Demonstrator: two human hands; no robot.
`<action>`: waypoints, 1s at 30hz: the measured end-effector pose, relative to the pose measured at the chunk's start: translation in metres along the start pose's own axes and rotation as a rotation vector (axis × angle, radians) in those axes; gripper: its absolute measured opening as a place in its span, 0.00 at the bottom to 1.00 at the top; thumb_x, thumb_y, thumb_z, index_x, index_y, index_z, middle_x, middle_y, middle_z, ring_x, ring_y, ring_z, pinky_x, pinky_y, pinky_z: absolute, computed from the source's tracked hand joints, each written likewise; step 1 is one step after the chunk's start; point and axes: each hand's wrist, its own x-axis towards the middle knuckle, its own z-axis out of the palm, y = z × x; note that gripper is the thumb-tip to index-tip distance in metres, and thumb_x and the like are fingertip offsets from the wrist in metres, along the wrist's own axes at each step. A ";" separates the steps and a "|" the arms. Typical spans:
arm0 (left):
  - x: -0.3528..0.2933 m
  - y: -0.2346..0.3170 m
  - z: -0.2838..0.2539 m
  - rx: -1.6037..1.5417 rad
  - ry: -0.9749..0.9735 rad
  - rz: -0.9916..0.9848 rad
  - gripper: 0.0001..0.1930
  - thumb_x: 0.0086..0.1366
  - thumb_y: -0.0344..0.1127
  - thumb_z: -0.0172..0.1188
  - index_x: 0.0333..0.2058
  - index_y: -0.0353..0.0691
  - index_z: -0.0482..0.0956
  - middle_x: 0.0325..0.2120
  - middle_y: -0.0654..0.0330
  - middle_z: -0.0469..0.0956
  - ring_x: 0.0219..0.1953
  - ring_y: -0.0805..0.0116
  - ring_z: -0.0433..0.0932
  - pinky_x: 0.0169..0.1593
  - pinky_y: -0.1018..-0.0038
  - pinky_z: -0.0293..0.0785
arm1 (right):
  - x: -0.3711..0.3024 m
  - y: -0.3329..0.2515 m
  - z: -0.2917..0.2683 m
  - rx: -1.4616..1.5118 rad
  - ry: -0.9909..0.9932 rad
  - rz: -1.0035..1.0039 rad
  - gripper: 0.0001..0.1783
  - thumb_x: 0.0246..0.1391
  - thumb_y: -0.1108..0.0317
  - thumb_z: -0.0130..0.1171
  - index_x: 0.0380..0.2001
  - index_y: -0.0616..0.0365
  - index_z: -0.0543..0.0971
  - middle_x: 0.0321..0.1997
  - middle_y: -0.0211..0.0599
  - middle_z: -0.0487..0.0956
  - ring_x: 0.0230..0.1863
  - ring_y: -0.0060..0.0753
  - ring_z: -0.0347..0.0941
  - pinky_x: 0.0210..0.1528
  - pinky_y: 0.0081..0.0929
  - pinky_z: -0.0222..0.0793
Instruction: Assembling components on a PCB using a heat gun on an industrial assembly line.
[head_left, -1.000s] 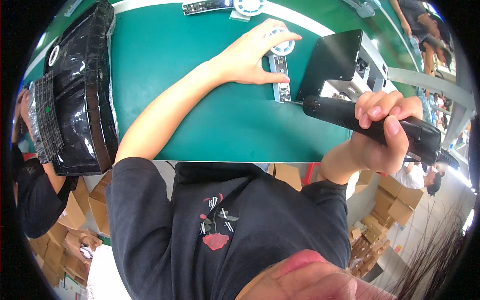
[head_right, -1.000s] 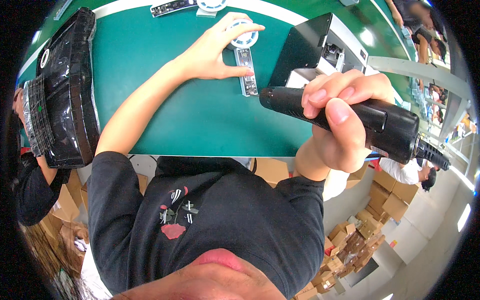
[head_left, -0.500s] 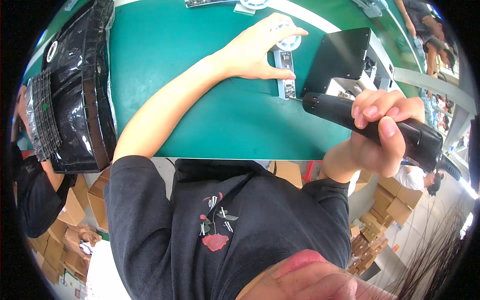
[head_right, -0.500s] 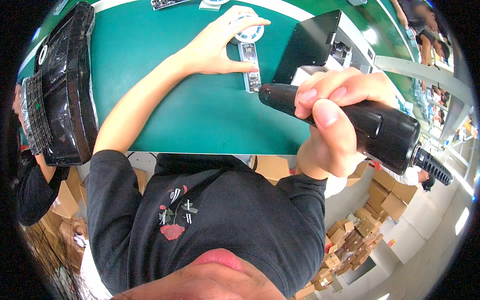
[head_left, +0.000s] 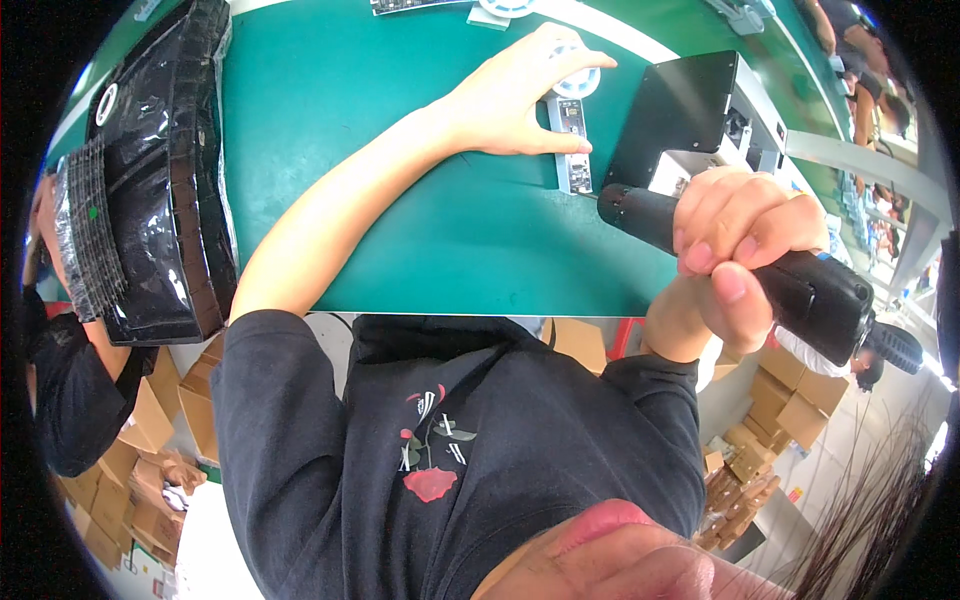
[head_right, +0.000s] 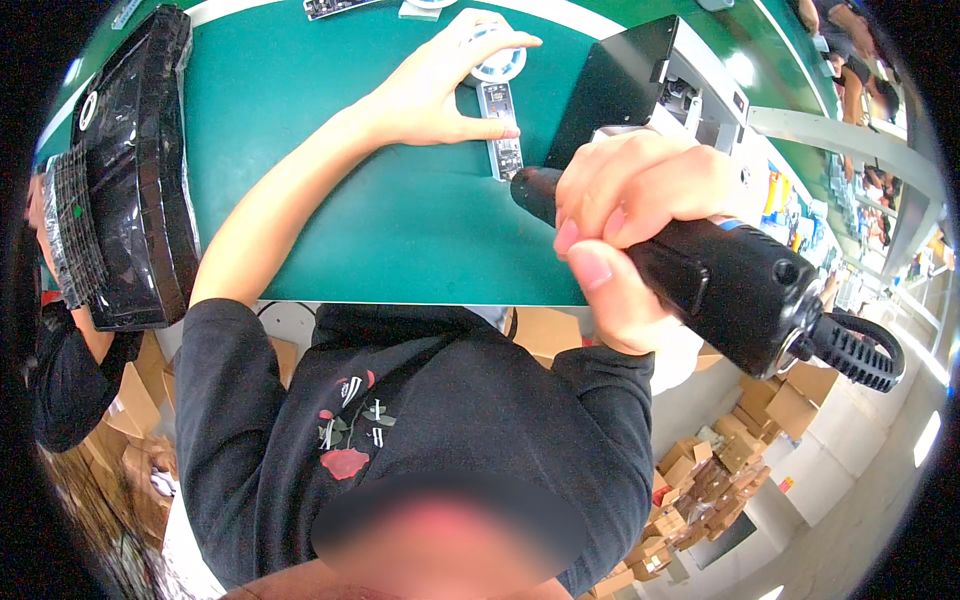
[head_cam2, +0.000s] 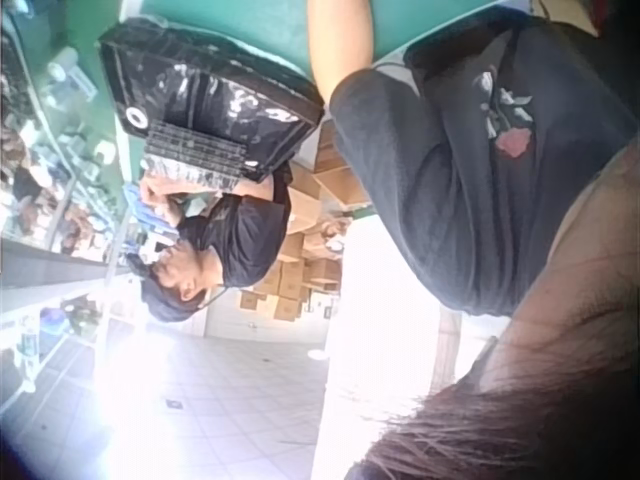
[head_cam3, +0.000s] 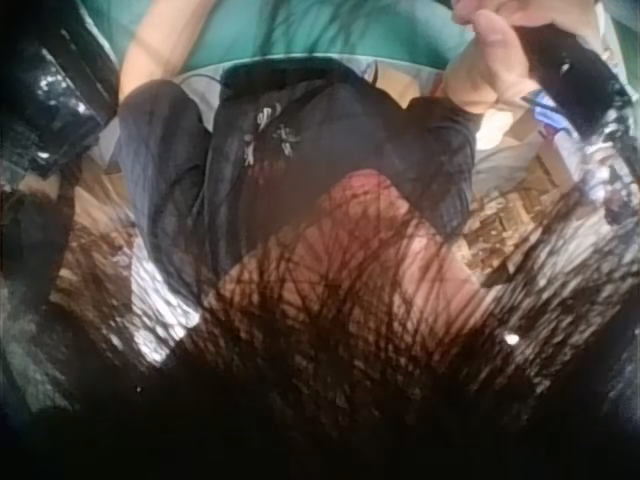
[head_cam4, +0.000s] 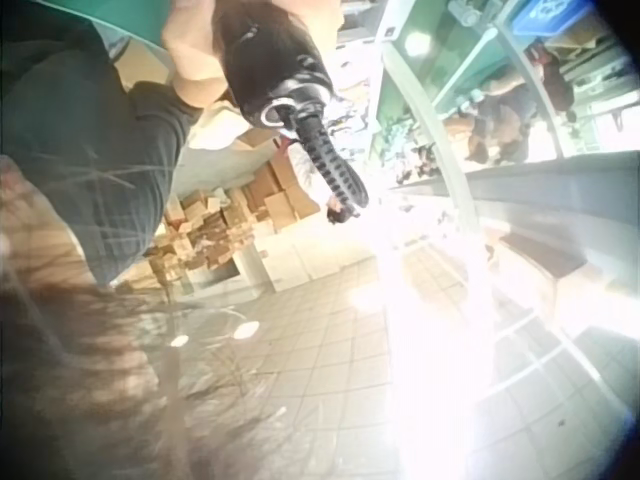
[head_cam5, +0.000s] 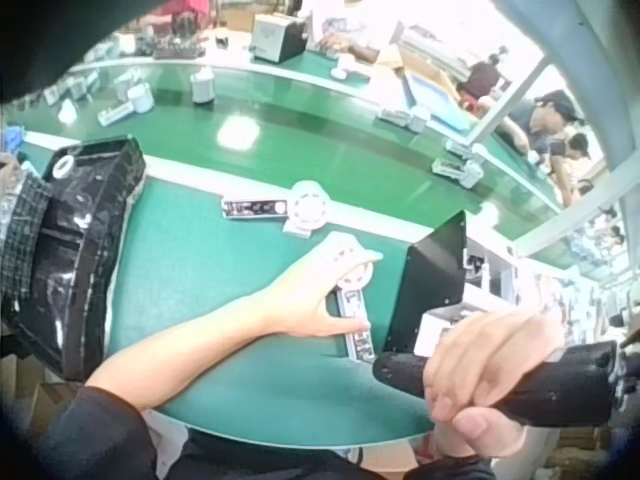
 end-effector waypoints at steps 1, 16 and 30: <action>0.000 0.000 0.000 0.003 0.000 0.004 0.39 0.48 0.46 0.76 0.60 0.52 0.69 0.51 0.52 0.68 0.56 0.52 0.69 0.59 0.62 0.69 | 0.002 0.002 -0.003 0.013 -0.076 -0.023 0.11 0.43 0.74 0.61 0.31 0.56 0.70 0.23 0.34 0.75 0.18 0.25 0.71 0.23 0.24 0.69; -0.003 -0.003 0.001 0.039 0.012 0.014 0.39 0.49 0.48 0.75 0.60 0.52 0.69 0.50 0.51 0.68 0.55 0.51 0.69 0.59 0.62 0.70 | 0.032 0.017 -0.016 0.431 -0.615 0.070 0.10 0.31 0.78 0.66 0.17 0.56 0.74 0.16 0.29 0.77 0.13 0.20 0.72 0.16 0.14 0.64; 0.000 0.005 0.000 -0.027 -0.045 -0.045 0.43 0.46 0.44 0.76 0.62 0.52 0.67 0.55 0.49 0.62 0.61 0.48 0.63 0.63 0.59 0.65 | -0.022 -0.080 -0.048 -0.077 0.530 -0.048 0.04 0.58 0.71 0.51 0.34 0.57 0.74 0.27 0.38 0.74 0.20 0.25 0.63 0.27 0.28 0.60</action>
